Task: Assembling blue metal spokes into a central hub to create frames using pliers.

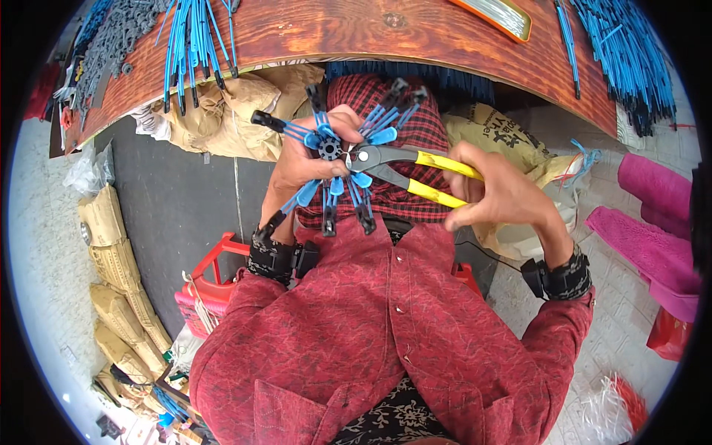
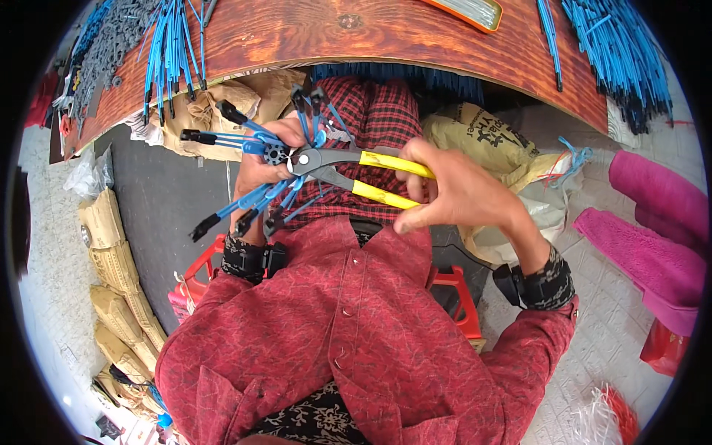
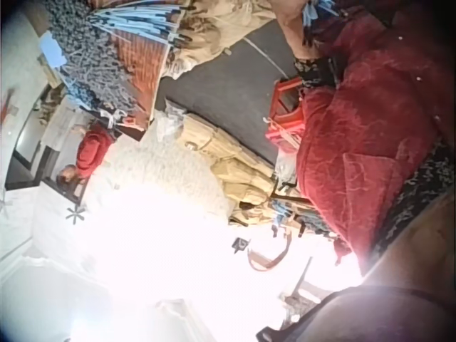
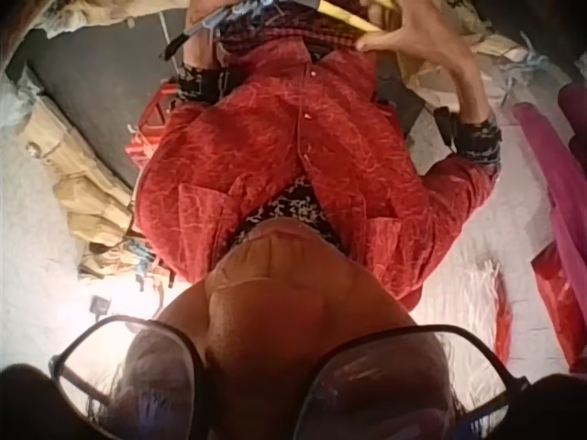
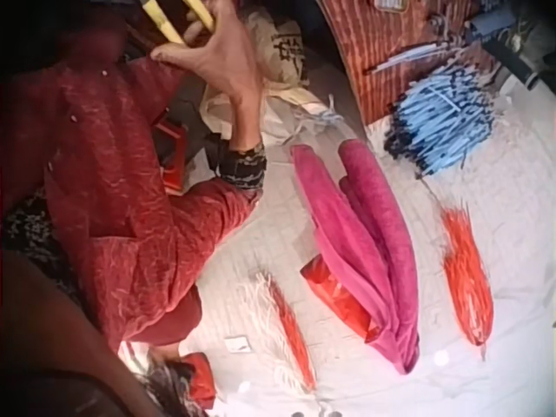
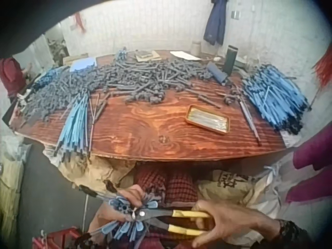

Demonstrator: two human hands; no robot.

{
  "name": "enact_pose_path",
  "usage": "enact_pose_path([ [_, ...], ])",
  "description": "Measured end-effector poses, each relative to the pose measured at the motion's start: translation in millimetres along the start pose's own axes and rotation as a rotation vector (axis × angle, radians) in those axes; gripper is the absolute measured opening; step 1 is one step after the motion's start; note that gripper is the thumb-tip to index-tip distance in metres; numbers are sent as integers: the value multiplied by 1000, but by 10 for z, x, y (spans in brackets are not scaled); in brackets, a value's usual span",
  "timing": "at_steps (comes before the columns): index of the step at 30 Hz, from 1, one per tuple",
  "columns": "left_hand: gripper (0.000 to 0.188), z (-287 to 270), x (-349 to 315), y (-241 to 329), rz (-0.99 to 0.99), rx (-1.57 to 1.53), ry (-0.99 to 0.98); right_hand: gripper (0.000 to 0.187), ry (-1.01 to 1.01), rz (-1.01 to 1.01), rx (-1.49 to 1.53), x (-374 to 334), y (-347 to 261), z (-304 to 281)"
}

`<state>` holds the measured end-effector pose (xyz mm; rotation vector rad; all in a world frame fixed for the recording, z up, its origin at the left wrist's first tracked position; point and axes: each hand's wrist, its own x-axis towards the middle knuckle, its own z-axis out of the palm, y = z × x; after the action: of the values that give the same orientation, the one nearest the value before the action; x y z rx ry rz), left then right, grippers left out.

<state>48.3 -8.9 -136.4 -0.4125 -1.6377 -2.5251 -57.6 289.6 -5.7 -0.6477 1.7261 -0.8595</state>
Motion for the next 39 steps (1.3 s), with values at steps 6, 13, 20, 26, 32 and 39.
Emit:
enact_pose_path([
  [6,50,20,0,91,-37,23,35,52,637,-599,-758,-93,22,114],
  [13,55,-68,84,166,-49,141,-237,57,-426,121,532,-27,131,-26],
  [20,49,-46,111,143,-97,60,-118,54,28,-79,-9,-67,4,77],
  [26,48,0,126,184,-100,-37,-26,66,627,-589,-687,-94,38,223],
  [32,49,13,90,167,-117,20,25,60,776,-666,-1079,-121,-33,119],
  [39,49,67,78,200,-87,94,16,52,748,-664,-1137,-137,-86,-15],
])
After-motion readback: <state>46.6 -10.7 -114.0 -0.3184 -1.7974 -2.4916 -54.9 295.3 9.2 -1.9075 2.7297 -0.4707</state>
